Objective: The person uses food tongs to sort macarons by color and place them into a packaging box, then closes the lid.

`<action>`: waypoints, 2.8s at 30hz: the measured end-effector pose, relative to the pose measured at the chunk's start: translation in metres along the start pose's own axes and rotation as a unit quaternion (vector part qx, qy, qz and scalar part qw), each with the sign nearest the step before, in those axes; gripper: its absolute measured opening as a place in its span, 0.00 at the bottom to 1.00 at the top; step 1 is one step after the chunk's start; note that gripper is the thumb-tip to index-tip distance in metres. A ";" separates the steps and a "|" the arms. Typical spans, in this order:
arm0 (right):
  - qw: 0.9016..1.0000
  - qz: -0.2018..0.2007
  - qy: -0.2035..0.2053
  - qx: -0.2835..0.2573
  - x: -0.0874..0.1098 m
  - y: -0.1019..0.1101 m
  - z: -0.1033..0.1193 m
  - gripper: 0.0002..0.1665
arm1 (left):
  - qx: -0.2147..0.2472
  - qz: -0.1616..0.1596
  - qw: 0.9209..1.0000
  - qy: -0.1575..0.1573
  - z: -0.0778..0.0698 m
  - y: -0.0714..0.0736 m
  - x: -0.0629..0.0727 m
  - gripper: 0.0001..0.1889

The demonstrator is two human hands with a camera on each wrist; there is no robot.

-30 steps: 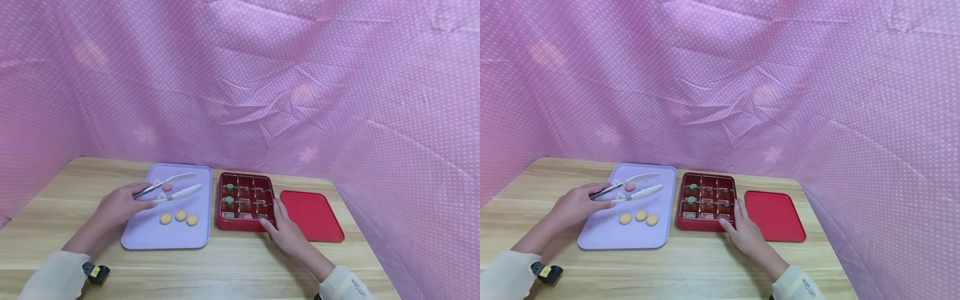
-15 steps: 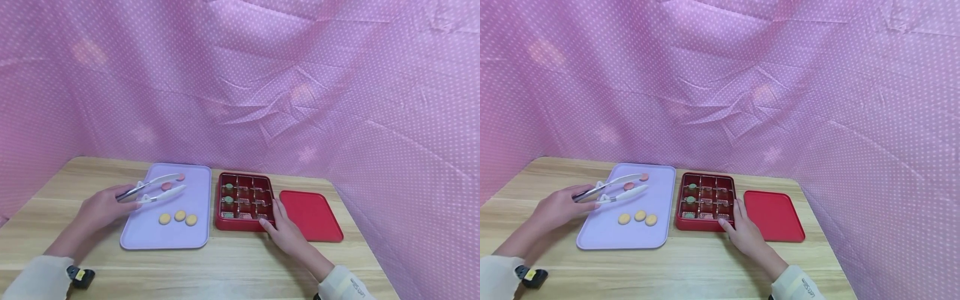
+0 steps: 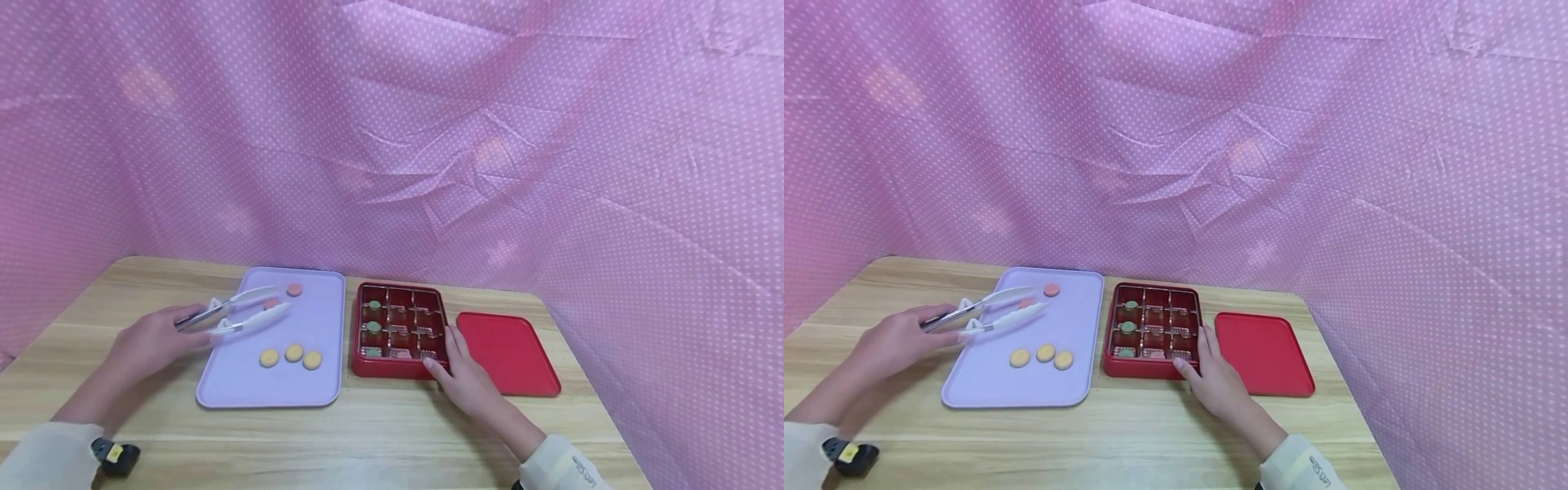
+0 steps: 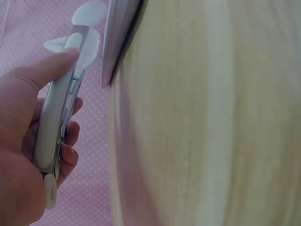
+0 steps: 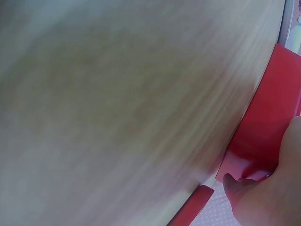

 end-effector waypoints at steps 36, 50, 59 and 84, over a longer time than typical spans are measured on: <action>1.000 -0.004 0.004 -0.009 0.001 0.000 -0.001 0.54 | -0.028 -0.006 1.000 0.008 0.009 0.005 0.007 0.53; 1.000 -0.001 0.001 -0.015 0.001 -0.001 -0.001 0.54 | -0.013 -0.006 1.000 -0.001 -0.002 0.004 0.009 0.52; 1.000 -0.003 -0.001 -0.012 0.001 -0.001 -0.001 0.54 | 0.005 -0.004 1.000 -0.014 -0.027 -0.002 0.008 0.51; 1.000 -0.009 0.005 0.002 0.000 -0.002 -0.002 0.54 | 0.053 0.016 0.998 -0.041 -0.104 -0.040 -0.001 0.44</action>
Point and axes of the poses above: each hand's wrist, its own x-axis away from the middle knuckle, its own y-axis out of the back of the hand, z = x × y, the point moved 8 cm from there along -x, towards the middle knuckle, and after that the axes turned 13 degrees about x, right-handed, at the moved point
